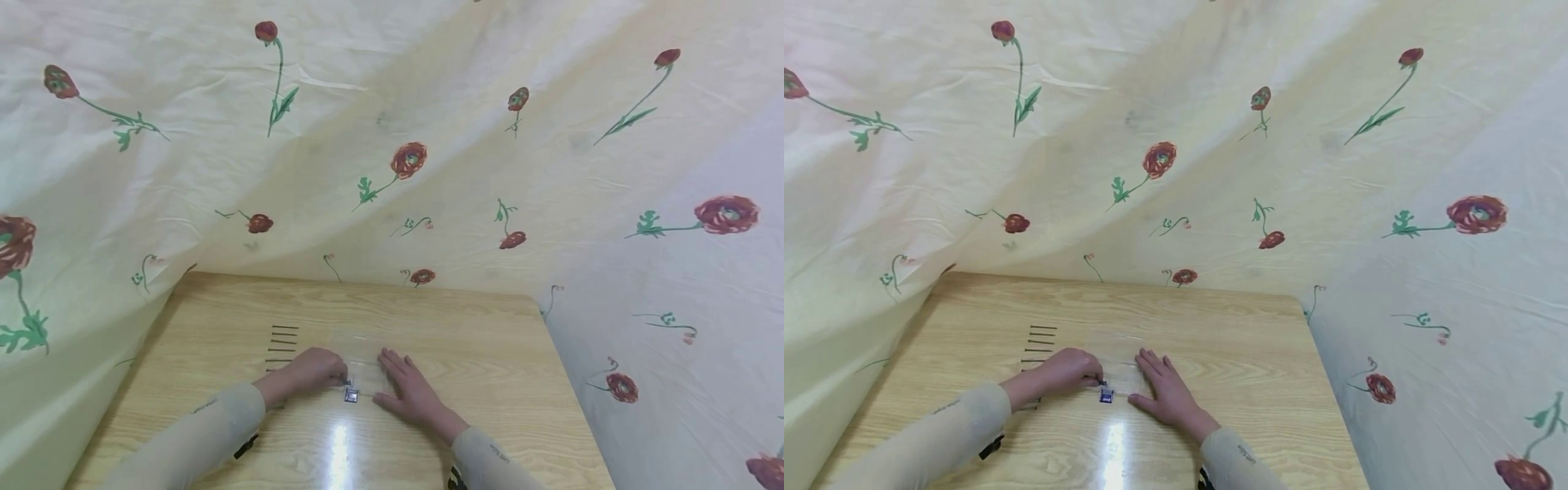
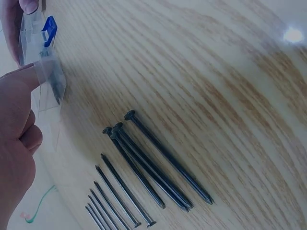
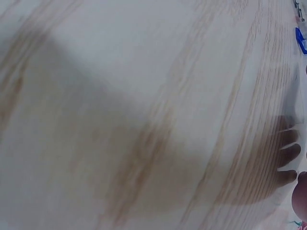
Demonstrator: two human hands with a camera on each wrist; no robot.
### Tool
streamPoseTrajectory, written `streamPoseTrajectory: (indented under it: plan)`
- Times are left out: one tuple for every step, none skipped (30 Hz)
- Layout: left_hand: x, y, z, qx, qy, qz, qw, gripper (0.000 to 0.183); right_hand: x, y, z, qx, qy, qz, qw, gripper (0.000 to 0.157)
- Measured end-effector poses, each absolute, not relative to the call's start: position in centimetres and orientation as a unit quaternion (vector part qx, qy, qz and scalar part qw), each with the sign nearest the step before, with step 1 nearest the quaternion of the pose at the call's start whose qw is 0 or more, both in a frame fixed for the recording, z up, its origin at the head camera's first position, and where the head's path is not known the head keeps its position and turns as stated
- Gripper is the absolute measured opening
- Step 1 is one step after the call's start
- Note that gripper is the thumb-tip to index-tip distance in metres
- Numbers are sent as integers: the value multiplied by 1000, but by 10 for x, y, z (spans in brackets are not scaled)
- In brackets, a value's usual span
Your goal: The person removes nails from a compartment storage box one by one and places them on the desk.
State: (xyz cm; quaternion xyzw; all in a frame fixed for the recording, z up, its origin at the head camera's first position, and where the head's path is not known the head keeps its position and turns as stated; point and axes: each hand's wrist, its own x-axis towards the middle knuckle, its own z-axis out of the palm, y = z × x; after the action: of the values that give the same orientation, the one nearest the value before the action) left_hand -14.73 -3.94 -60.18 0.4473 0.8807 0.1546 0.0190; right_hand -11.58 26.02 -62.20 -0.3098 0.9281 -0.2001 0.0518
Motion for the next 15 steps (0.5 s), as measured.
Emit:
streamPoseTrajectory:
  plan:
    - [-147, -39, -602, 446, 881, 160, 17, 2, -116, 260, -622, -309, 929, -199, 51, 87]
    - [-146, -39, -602, 442, 881, 165, 18, 3, -116, 260, -622, -307, 929, -200, 51, 87]
    - [-145, -39, -602, 438, 882, 170, 19, 5, -116, 260, -622, -307, 930, -199, 50, 87]
    - [-145, -38, -602, 435, 884, 172, 20, 7, -116, 260, -622, -307, 929, -200, 49, 87]
    - [-144, -38, -602, 432, 884, 176, 22, 9, -116, 260, -622, -305, 930, -200, 50, 87]
    - [-144, -38, -602, 428, 886, 178, 24, 8, -116, 260, -622, -304, 930, -202, 51, 87]
    - [-143, -38, -603, 425, 887, 181, 25, 8, -116, 260, -621, -303, 930, -202, 52, 87]
    - [-142, -38, -604, 420, 889, 181, 28, 9, -115, 260, -621, -303, 930, -204, 53, 87]
    - [-142, -38, -604, 418, 890, 183, 27, 9, -115, 260, -621, -303, 929, -205, 52, 87]
    - [-141, -39, -605, 416, 890, 185, 26, 8, -115, 260, -620, -302, 929, -207, 53, 87]
    - [-141, -39, -606, 415, 890, 188, 24, 7, -115, 260, -620, -301, 929, -207, 54, 87]
    - [-140, -39, -606, 414, 890, 191, 22, 7, -115, 260, -620, -302, 929, -207, 52, 87]
    - [-139, -40, -606, 412, 890, 195, 19, 7, -115, 260, -620, -304, 929, -206, 51, 87]
    - [-138, -41, -605, 408, 890, 200, 19, 7, -115, 260, -620, -304, 929, -205, 51, 86]
    - [-137, -42, -603, 406, 890, 206, 15, 6, -115, 260, -620, -305, 929, -205, 51, 86]
